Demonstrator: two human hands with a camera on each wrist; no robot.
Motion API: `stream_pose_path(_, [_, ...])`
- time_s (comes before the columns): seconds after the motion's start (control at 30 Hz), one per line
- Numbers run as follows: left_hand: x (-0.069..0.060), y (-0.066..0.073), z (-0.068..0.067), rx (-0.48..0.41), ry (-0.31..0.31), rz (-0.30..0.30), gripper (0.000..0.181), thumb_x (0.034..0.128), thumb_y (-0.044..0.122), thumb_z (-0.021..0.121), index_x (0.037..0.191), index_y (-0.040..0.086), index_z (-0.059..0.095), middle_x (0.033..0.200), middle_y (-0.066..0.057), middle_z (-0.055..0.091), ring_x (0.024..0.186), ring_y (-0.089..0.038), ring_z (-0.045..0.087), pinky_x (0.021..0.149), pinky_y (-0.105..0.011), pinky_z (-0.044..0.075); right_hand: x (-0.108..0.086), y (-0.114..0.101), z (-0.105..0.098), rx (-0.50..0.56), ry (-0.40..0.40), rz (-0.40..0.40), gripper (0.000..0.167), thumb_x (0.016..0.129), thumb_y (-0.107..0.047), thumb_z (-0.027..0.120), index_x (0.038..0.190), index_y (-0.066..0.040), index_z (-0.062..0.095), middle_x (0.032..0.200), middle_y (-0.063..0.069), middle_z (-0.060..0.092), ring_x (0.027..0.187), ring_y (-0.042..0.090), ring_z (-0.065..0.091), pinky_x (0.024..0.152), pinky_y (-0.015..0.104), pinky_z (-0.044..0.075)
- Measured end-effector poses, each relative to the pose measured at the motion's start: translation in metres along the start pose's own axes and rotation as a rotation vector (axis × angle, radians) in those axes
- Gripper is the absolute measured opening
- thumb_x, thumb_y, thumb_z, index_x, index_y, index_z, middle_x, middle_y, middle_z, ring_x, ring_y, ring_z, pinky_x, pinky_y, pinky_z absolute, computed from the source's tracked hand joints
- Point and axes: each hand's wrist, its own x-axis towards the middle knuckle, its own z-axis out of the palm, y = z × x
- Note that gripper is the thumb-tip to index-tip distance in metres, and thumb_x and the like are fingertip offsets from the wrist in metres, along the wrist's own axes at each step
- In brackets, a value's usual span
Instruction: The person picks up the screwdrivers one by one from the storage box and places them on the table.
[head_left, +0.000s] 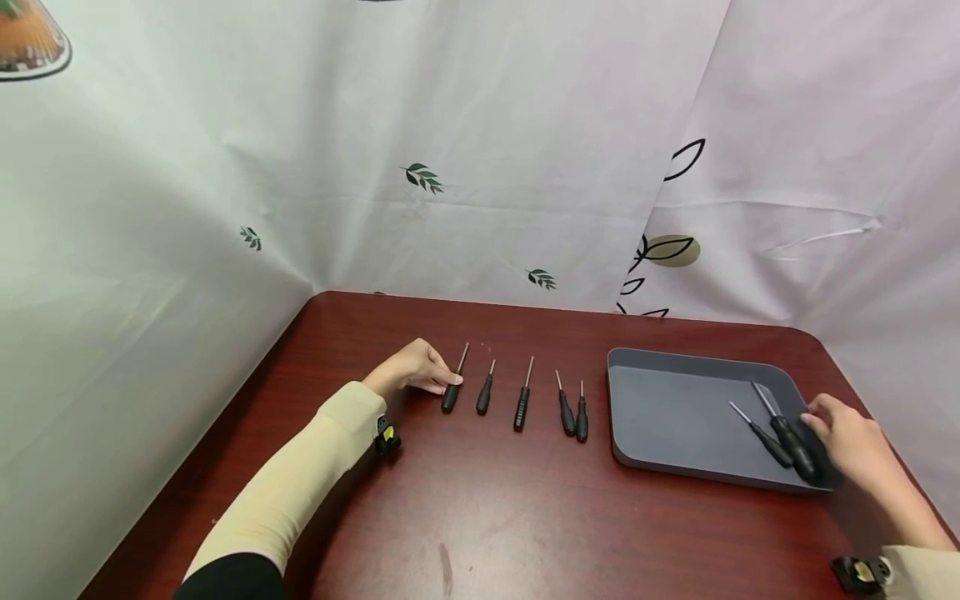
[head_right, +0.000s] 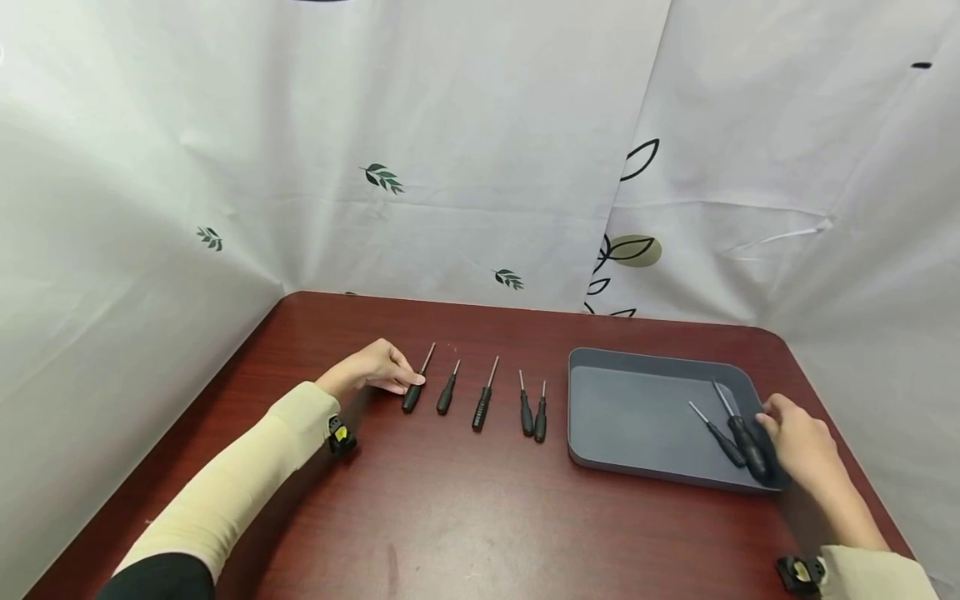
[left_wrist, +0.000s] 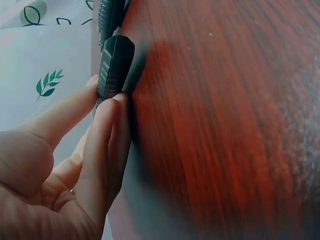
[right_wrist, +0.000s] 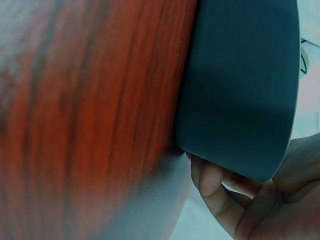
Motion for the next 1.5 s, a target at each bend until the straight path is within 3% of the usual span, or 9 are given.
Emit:
stream_pose_path(0.3, [-0.004, 0.005, 0.002, 0.094, 0.003, -0.001, 0.017, 0.0802, 0.01, 0.085, 0.078, -0.002, 0.073, 0.066, -0.008, 0.067, 0.049, -0.01, 0.064, 0.057, -0.026, 0.061, 0.0, 0.001, -0.001, 0.001, -0.011, 0.014, 0.01, 0.091, 0.01, 0.063, 0.088, 0.008, 0.054, 0.071, 0.024, 0.059, 0.059, 0.033, 0.052, 0.05, 0.051, 0.041])
stream_pose_path(0.6, [-0.008, 0.007, 0.002, 0.1, -0.017, 0.012, 0.018, 0.082, 0.01, 0.084, 0.08, -0.003, 0.073, 0.066, -0.01, 0.067, 0.05, -0.011, 0.065, 0.058, -0.027, 0.062, 0.0, 0.0, -0.002, 0.001, -0.012, 0.014, 0.009, 0.092, 0.009, 0.062, 0.088, 0.008, 0.054, 0.065, 0.014, 0.055, 0.057, 0.029, 0.049, 0.048, 0.044, 0.039])
stream_pose_path(0.8, [-0.011, 0.006, 0.002, 0.12, 0.01, 0.013, 0.021, 0.083, 0.014, 0.083, 0.08, -0.004, 0.073, 0.067, -0.011, 0.069, 0.051, -0.012, 0.066, 0.058, -0.028, 0.062, -0.001, -0.001, -0.001, 0.007, -0.013, 0.011, 0.01, 0.091, 0.01, 0.063, 0.088, 0.009, 0.053, 0.072, 0.025, 0.059, 0.059, 0.035, 0.052, 0.049, 0.051, 0.042])
stream_pose_path(1.03, [-0.013, 0.005, -0.001, 0.1, 0.008, 0.023, 0.023, 0.0838, 0.015, 0.083, 0.082, -0.006, 0.073, 0.067, -0.012, 0.068, 0.052, -0.013, 0.067, 0.059, -0.03, 0.063, -0.001, -0.001, -0.002, 0.002, -0.011, 0.013, 0.009, 0.093, 0.008, 0.062, 0.089, 0.008, 0.054, 0.065, 0.015, 0.056, 0.057, 0.029, 0.048, 0.047, 0.043, 0.038])
stream_pose_path(1.27, [-0.017, 0.009, -0.003, 0.107, 0.03, 0.036, 0.023, 0.0886, 0.015, 0.078, 0.087, -0.007, 0.072, 0.071, -0.015, 0.07, 0.053, -0.015, 0.068, 0.063, -0.034, 0.064, 0.0, 0.0, -0.002, 0.006, -0.016, 0.007, 0.01, 0.091, 0.01, 0.063, 0.088, 0.009, 0.054, 0.08, 0.032, 0.061, 0.06, 0.036, 0.054, 0.049, 0.047, 0.042])
stream_pose_path(1.5, [-0.02, 0.02, 0.0, 0.077, 0.024, 0.067, 0.021, 0.0934, 0.011, 0.071, 0.092, -0.01, 0.071, 0.074, -0.016, 0.071, 0.056, -0.016, 0.069, 0.068, -0.037, 0.064, -0.001, -0.001, -0.002, 0.008, -0.004, 0.005, 0.009, 0.092, 0.009, 0.062, 0.089, 0.008, 0.053, 0.067, 0.017, 0.056, 0.058, 0.03, 0.049, 0.048, 0.043, 0.038])
